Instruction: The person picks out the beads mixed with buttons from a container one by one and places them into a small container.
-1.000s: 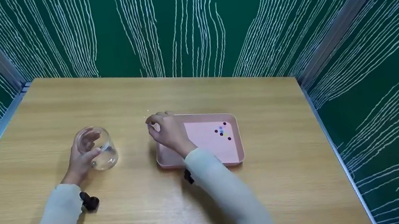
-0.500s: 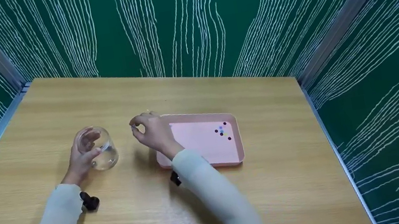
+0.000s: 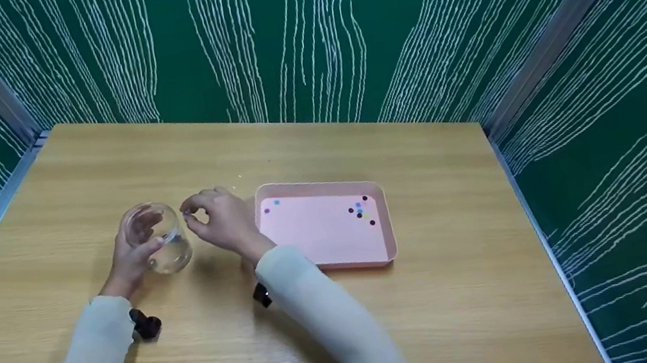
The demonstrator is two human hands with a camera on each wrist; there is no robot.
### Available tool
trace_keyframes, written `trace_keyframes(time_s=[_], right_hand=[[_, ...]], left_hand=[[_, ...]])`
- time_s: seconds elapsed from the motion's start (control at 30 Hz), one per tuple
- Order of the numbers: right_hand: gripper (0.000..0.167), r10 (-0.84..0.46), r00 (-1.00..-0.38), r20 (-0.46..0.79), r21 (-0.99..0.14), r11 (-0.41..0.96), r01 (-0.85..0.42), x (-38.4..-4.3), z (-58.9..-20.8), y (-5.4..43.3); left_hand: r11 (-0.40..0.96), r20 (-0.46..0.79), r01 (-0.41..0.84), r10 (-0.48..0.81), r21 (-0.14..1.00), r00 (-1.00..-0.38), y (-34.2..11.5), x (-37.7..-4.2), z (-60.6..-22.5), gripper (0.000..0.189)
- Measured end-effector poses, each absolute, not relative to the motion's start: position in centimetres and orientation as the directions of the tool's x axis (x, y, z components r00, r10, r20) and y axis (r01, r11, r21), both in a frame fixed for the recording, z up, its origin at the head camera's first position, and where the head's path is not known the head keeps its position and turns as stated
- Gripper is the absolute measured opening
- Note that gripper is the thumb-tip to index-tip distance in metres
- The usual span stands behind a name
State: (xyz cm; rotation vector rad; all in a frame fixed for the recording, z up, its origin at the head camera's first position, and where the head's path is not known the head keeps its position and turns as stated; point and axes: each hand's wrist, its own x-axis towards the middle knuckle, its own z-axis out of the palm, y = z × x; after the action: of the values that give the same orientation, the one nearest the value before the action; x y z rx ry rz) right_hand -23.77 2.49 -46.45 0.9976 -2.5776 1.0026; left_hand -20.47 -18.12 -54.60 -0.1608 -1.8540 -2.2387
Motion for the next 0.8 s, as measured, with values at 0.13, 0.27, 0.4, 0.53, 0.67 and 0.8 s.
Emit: trace_keyframes(time_s=[0.13,0.27,0.4,0.53,0.67,0.8], right_hand=[[0.014,-0.528,-0.749,0.399,-0.535,0.530,-0.658,-23.5,-46.5,1.6],[0.015,-0.535,-0.742,0.404,-0.547,0.509,-0.665,-23.3,-46.7,1.0],[0.014,-0.537,-0.730,0.422,-0.555,0.484,-0.676,-23.2,-46.9,0.5],[0.013,-0.521,-0.735,0.434,-0.552,0.491,-0.674,-23.0,-47.3,0.2],[0.012,-0.482,-0.763,0.430,-0.576,0.505,-0.643,-22.8,-47.5,-0.1],[0.011,-0.436,-0.796,0.420,-0.627,0.495,-0.602,-22.6,-47.6,-0.5]], left_hand=[[-0.161,0.218,0.233,-0.108,0.959,-0.970,-18.2,-20.5,-54.6,0.068],[-0.147,0.216,0.229,-0.102,0.962,-0.971,-18.2,-20.5,-54.6,0.067],[-0.135,0.213,0.223,-0.086,0.965,-0.973,-18.2,-20.5,-54.5,0.068],[-0.143,0.206,0.215,-0.080,0.966,-0.975,-18.2,-20.4,-54.3,0.068],[-0.159,0.191,0.200,-0.071,0.967,-0.979,-18.3,-20.2,-53.9,0.069],[-0.164,0.200,0.208,-0.065,0.964,-0.978,-18.4,-20.1,-53.6,0.070]])
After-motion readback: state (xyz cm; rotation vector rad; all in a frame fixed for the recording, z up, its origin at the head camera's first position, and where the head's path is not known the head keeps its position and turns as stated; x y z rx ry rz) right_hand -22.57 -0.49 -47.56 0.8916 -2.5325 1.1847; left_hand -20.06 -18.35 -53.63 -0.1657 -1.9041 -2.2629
